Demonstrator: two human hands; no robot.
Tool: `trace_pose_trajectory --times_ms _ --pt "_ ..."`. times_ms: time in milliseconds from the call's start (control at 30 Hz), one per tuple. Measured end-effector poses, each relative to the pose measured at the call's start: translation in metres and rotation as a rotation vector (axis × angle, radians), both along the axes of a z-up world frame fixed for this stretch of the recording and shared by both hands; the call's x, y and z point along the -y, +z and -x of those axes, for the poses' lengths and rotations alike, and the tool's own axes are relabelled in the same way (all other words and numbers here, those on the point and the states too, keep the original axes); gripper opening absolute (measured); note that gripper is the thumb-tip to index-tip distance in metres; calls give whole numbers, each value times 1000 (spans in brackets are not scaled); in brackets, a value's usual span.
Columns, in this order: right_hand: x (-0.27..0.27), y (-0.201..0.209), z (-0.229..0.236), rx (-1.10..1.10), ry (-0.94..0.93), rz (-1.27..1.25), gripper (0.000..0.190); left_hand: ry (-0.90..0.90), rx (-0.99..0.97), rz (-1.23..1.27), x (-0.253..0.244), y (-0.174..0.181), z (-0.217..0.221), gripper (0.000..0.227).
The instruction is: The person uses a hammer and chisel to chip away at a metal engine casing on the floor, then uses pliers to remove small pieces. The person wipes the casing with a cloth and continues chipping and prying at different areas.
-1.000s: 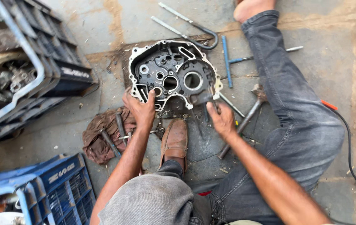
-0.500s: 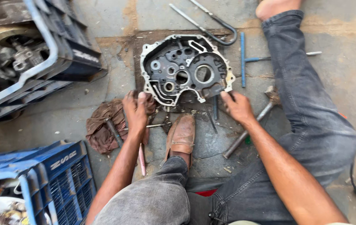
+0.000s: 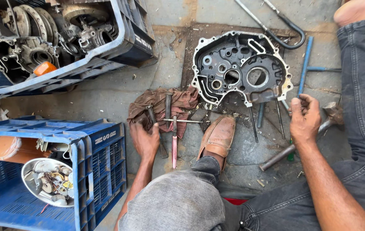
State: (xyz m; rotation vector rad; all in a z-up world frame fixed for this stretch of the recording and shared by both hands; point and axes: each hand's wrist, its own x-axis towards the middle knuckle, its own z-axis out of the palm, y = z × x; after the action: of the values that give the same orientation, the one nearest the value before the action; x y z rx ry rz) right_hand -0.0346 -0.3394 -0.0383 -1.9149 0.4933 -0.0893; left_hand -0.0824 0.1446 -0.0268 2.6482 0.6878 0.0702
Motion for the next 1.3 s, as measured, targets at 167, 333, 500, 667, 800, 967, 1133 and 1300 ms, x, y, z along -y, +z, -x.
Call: trace_pose_trajectory --times_ms 167,333,500,667,800,967,1133,1300 --pt "-6 3 -7 53 1 33 40 28 -154 -74 1 -22 -20 53" --pt "-7 6 -6 37 7 59 41 -69 -173 -212 0 -30 -25 51" --pt "-8 6 -6 32 16 56 42 -99 -292 -92 22 -23 -15 48" --pt "-9 10 -8 3 33 43 45 -233 -99 -5 55 -19 -9 40" --pt "-11 6 -7 1 20 70 46 -102 -228 30 58 -27 -17 49" --pt "-11 -1 -8 12 8 76 46 -85 -226 7 59 -38 -38 75" --pt "-15 0 -7 -22 3 56 45 -111 -312 30 60 -29 -54 83" --pt "-14 4 -9 -28 -7 64 45 -199 -546 82 81 -14 -47 57"
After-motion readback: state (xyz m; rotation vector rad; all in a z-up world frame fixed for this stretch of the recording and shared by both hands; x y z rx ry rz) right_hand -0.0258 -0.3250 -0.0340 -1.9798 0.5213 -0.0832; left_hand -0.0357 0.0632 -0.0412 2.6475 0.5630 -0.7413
